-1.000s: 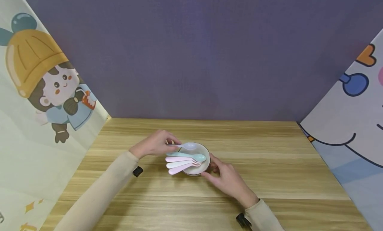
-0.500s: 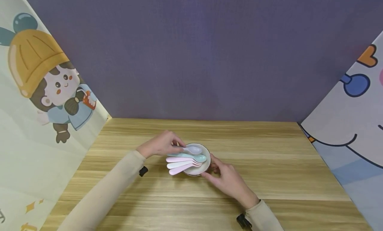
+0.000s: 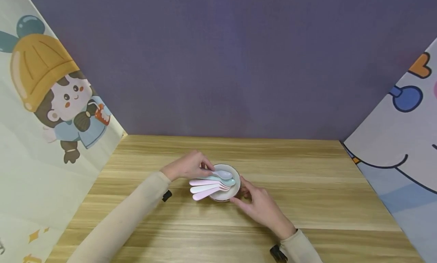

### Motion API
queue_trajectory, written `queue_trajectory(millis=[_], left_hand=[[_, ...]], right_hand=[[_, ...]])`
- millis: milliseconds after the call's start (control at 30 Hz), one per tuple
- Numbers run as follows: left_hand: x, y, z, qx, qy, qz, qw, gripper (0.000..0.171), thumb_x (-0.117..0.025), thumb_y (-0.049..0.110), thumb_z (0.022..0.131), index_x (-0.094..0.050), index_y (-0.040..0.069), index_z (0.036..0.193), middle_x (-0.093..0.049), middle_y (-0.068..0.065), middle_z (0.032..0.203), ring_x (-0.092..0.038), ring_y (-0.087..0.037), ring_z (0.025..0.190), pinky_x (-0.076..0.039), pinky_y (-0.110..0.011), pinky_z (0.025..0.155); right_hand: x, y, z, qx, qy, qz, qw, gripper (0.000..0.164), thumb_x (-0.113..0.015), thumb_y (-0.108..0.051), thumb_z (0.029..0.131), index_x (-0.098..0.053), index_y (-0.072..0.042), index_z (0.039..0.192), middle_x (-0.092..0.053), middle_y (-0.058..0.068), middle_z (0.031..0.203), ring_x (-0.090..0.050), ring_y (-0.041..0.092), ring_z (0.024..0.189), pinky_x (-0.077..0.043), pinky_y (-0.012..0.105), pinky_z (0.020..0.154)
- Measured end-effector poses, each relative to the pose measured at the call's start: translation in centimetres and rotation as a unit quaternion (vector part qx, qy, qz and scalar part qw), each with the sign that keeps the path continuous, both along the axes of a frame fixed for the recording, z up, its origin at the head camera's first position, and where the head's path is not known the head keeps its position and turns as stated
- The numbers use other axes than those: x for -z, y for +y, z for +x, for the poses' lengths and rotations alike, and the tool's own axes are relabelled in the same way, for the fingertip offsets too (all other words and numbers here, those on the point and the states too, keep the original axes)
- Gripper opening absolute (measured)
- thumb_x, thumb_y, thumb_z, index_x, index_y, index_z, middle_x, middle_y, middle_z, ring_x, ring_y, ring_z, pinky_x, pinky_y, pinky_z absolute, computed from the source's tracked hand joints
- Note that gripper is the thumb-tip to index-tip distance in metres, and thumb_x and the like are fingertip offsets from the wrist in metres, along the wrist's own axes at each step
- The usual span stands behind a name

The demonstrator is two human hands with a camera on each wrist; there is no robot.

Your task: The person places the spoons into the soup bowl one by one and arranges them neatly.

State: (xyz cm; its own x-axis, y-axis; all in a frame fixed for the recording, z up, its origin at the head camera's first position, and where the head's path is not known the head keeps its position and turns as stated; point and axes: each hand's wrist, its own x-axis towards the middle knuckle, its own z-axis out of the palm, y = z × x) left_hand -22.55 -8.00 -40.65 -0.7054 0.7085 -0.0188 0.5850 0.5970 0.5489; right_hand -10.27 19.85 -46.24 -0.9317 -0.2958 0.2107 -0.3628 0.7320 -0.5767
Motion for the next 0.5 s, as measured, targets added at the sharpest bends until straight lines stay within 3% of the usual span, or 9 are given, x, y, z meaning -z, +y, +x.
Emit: queue_trajectory(millis=[200,500], left_hand=[[-0.1,0.5,0.2,0.005,0.003,-0.01,0.9999,0.019,-0.078,0.02,0.096,-0.085,0.018,0.113,-0.081,0.005,0.097,-0.06,-0.004,0.071,-0.048,-0.021,0.063],[-0.3,1.3,0.2,0.019,0.013,-0.027,0.9994,0.019,-0.078,0.022,0.097,-0.084,0.021,0.115,-0.082,0.004,0.11,-0.067,-0.005,0.09,-0.055,-0.023,0.083]], right_hand=[[0.1,0.0,0.0,0.002,-0.002,-0.001,1.0,0.082,-0.08,-0.048,0.094,-0.052,0.001,0.154,-0.081,-0.005,0.109,-0.078,0.016,0.096,-0.064,0.039,0.088],[0.1,0.0,0.0,0.002,-0.006,-0.001,1.0,0.083,-0.08,-0.048,0.094,-0.051,0.0,0.155,-0.081,-0.004,0.109,-0.078,0.017,0.097,-0.064,0.04,0.089]])
